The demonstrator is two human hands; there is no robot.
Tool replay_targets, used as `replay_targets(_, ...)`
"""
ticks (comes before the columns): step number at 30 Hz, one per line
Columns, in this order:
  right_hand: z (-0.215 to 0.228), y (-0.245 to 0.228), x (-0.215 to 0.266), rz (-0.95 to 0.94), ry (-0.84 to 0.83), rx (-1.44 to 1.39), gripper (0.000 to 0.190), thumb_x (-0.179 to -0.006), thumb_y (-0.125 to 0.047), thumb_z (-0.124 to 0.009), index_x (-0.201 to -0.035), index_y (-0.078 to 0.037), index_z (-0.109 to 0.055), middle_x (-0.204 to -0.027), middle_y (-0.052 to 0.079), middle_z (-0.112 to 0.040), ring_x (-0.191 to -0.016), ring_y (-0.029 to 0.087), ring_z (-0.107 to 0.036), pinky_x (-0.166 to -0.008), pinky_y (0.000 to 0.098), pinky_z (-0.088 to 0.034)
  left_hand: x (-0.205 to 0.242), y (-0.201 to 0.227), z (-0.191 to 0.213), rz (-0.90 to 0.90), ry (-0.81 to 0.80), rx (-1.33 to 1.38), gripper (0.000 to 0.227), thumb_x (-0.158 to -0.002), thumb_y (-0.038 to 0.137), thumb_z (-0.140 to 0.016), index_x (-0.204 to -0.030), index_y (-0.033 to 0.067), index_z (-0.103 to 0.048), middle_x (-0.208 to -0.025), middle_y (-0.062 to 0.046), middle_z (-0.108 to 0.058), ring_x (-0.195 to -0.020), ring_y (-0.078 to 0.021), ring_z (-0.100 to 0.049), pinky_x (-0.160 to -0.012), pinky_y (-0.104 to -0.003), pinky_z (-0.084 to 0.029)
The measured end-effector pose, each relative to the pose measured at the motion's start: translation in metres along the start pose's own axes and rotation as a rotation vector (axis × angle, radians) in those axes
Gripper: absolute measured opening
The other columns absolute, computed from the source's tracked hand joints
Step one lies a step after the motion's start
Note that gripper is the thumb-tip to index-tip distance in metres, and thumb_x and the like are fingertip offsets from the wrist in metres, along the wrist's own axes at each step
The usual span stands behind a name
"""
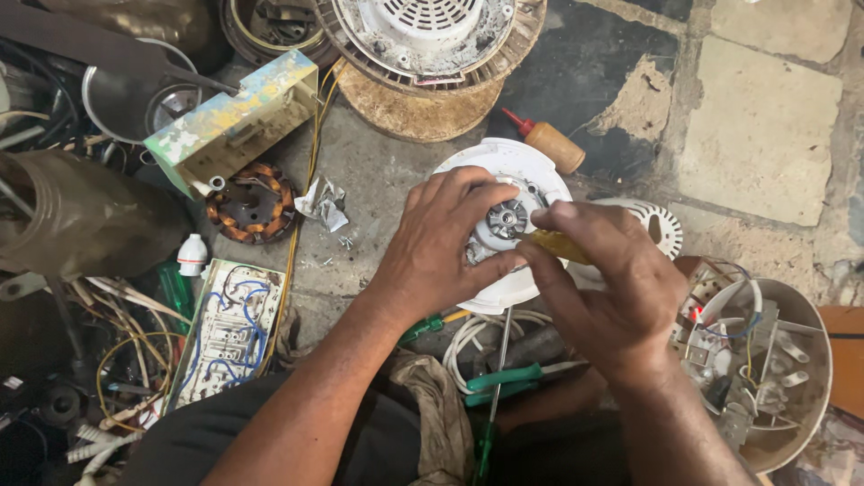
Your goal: The person uses a screwdriver to remove screws from the top of a white electrical appliance. They then open the casing to reveal the internal motor and wiring, and proceed to adjust the internal components with the screwdriver.
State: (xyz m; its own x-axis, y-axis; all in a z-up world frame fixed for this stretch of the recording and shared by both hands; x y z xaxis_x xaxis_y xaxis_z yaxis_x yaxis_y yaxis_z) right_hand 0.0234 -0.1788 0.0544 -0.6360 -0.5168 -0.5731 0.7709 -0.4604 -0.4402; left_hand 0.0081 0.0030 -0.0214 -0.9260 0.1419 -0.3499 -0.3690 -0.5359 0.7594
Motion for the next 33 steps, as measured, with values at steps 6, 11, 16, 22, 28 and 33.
replay_targets(6,0.001,0.001,0.005,-0.233,0.026,-0.288,0.053,-0.101,0.014,-0.062,-0.147,-0.004,-0.042,-0.128,0.019,-0.066,-0.113,0.025,-0.070,-0.101,0.0349,-0.062,0.000,0.002,0.002,0.006,0.001,0.030,0.066,-0.085,0.044,-0.084,-0.137,0.0164,-0.055,-0.131,-0.008,-0.055,-0.129,-0.0301,-0.054,-0.109,-0.048,-0.040)
replay_targets(11,-0.002,0.006,0.007,-0.202,0.043,-0.316,0.055,-0.103,0.013,-0.070,-0.147,-0.007,-0.043,-0.122,0.015,-0.066,-0.110,0.023,-0.071,-0.097,0.0315,-0.064,0.001,0.003,0.005,-0.002,0.032,0.042,0.064,-0.081,0.036,-0.086,-0.135,0.0163,-0.057,-0.129,-0.006,-0.057,-0.128,-0.0298,-0.055,-0.107,-0.047,-0.040)
replay_targets(16,0.002,0.003,0.002,-0.137,0.009,-0.105,0.057,-0.098,0.011,-0.072,-0.146,-0.002,-0.044,-0.123,0.018,-0.068,-0.106,0.024,-0.072,-0.093,0.0307,-0.062,0.001,0.004,0.007,-0.008,0.035,0.044,0.065,-0.081,0.036,-0.087,-0.136,0.0162,-0.057,-0.128,-0.006,-0.056,-0.127,-0.0290,-0.055,-0.107,-0.046,-0.040)
replay_targets(22,0.006,-0.002,-0.009,-0.139,-0.024,-0.023,0.048,-0.093,0.007,-0.077,-0.135,0.001,-0.054,-0.111,0.017,-0.072,-0.103,0.023,-0.073,-0.087,0.0338,-0.061,0.001,0.004,0.006,0.000,0.024,0.053,0.066,-0.082,0.038,-0.086,-0.137,0.0162,-0.056,-0.128,-0.007,-0.056,-0.127,-0.0292,-0.055,-0.106,-0.046,-0.040)
replay_targets(28,0.001,0.003,-0.013,-0.068,-0.028,-0.055,0.047,-0.099,0.006,-0.076,-0.139,-0.008,-0.055,-0.116,0.014,-0.072,-0.105,0.018,-0.074,-0.088,0.0266,-0.064,0.000,0.003,0.003,0.017,-0.009,0.022,0.068,-0.082,0.041,-0.085,-0.138,0.0167,-0.055,-0.128,-0.007,-0.055,-0.127,-0.0288,-0.054,-0.106,-0.047,-0.040)
replay_targets(33,0.009,0.003,-0.014,-0.123,-0.036,-0.083,0.042,-0.101,0.008,-0.075,-0.138,-0.006,-0.061,-0.111,0.012,-0.073,-0.104,0.017,-0.074,-0.091,0.0281,-0.063,0.001,0.002,0.003,-0.005,0.011,0.022,0.069,-0.083,0.041,-0.084,-0.140,0.0162,-0.054,-0.130,-0.007,-0.055,-0.129,-0.0296,-0.053,-0.109,-0.047,-0.039)
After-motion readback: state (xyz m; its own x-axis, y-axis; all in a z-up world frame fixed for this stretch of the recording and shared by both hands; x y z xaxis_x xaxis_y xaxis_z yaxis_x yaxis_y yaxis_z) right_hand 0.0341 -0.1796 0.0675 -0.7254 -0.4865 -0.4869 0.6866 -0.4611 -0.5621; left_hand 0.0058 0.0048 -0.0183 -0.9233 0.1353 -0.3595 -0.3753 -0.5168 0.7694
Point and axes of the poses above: each hand's wrist, its own x-axis away from the middle knuckle, its own z-axis out of the back of the hand, y = z × x, the point moved 1 cm from there along -x, towards the middle knuckle
